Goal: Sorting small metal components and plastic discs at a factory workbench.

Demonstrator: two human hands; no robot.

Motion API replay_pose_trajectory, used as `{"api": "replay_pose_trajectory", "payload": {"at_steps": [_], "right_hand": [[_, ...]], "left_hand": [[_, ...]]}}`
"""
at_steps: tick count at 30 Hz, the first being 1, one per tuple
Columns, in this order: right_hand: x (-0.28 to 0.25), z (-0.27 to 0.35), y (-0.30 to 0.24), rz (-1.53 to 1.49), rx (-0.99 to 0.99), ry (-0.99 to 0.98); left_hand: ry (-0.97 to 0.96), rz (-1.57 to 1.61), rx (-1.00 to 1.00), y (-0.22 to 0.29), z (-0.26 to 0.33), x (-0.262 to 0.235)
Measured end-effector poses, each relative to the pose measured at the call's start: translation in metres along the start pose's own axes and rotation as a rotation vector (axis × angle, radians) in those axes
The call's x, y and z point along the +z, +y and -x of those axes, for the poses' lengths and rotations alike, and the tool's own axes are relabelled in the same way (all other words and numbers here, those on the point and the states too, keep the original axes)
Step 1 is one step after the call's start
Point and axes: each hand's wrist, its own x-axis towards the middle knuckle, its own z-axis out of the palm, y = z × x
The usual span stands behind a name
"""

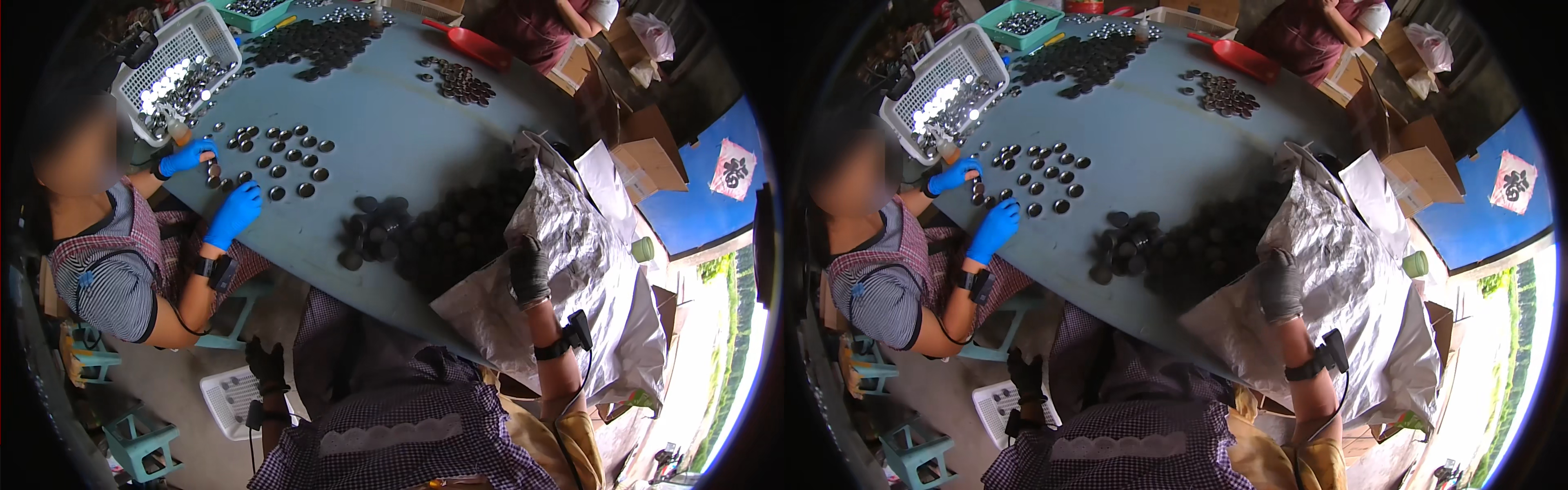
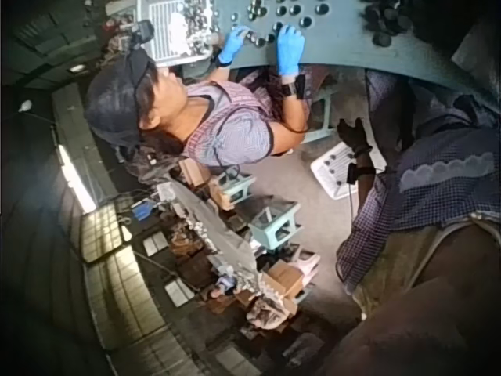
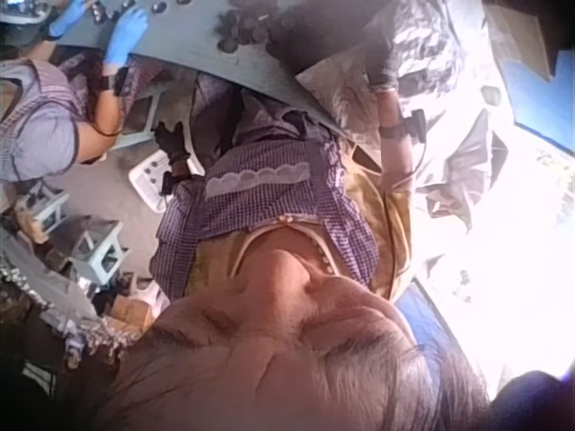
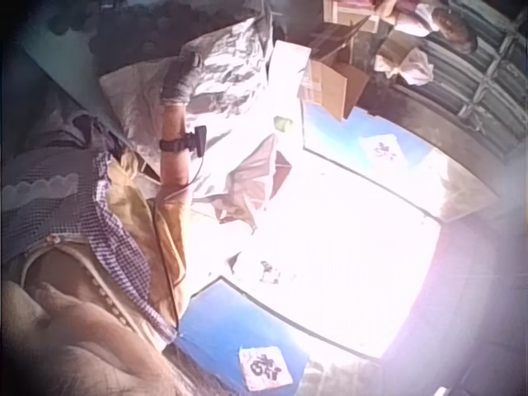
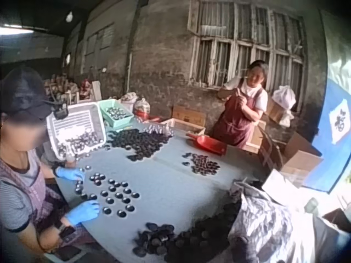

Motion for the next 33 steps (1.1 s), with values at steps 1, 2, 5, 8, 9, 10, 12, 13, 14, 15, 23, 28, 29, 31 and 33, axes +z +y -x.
{"api": "replay_pose_trajectory", "payload": {"at_steps": [1, 2, 5, 8, 9, 10, 12, 13, 14, 15, 23, 28, 29, 31, 33], "right_hand": [[-0.011, -0.009, -0.009, -0.005, -0.007, -0.006], [-0.028, -0.019, -0.013, -0.187, 0.205, -0.043], [-0.044, -0.022, -0.013, -0.342, 0.336, -0.041], [-0.066, -0.031, -0.040, -0.474, 0.524, -0.137], [-0.076, -0.032, -0.053, -0.616, 0.425, -0.069], [-0.084, -0.033, -0.065, -0.757, 0.323, -0.002], [-0.098, -0.038, -0.091, -0.808, 0.241, 0.078], [-0.105, -0.041, -0.104, -0.709, 0.191, 0.131], [-0.116, -0.043, -0.114, -0.627, 0.206, 0.122], [-0.119, -0.042, -0.116, -0.621, 0.216, 0.124], [-0.113, -0.024, -0.195, -0.620, -0.118, -0.043], [-0.041, 0.018, -0.225, -0.869, 0.007, -0.448], [-0.037, 0.018, -0.228, -0.865, 0.012, -0.447], [-0.030, 0.016, -0.233, -0.454, -0.280, -0.571], [-0.017, 0.022, -0.234, -0.354, -0.383, -0.609]], "left_hand": [[0.014, -0.038, 0.021, -0.004, 0.003, -0.001], [0.014, -0.040, 0.012, -0.006, 0.007, -0.001], [0.027, -0.001, 0.058, 0.005, 0.008, -0.005], [0.178, -0.017, 0.264, 0.023, 0.013, -0.012], [0.236, 0.013, 0.339, 0.038, 0.014, -0.020], [0.294, 0.040, 0.412, 0.051, 0.016, -0.028], [0.324, 0.068, 0.437, 0.070, 0.019, -0.040], [0.353, 0.098, 0.468, 0.078, 0.021, -0.046], [0.345, 0.100, 0.476, 0.089, 0.017, -0.049], [0.347, 0.152, 0.506, 0.099, 0.014, -0.051], [0.321, 0.222, 0.380, 0.071, 0.008, -0.044], [0.314, 0.280, 0.331, 0.065, 0.005, -0.046], [0.309, 0.283, 0.334, 0.063, 0.000, -0.041], [0.313, 0.324, 0.302, 0.055, -0.007, -0.031], [0.284, 0.335, 0.235, 0.042, -0.010, -0.022]]}}
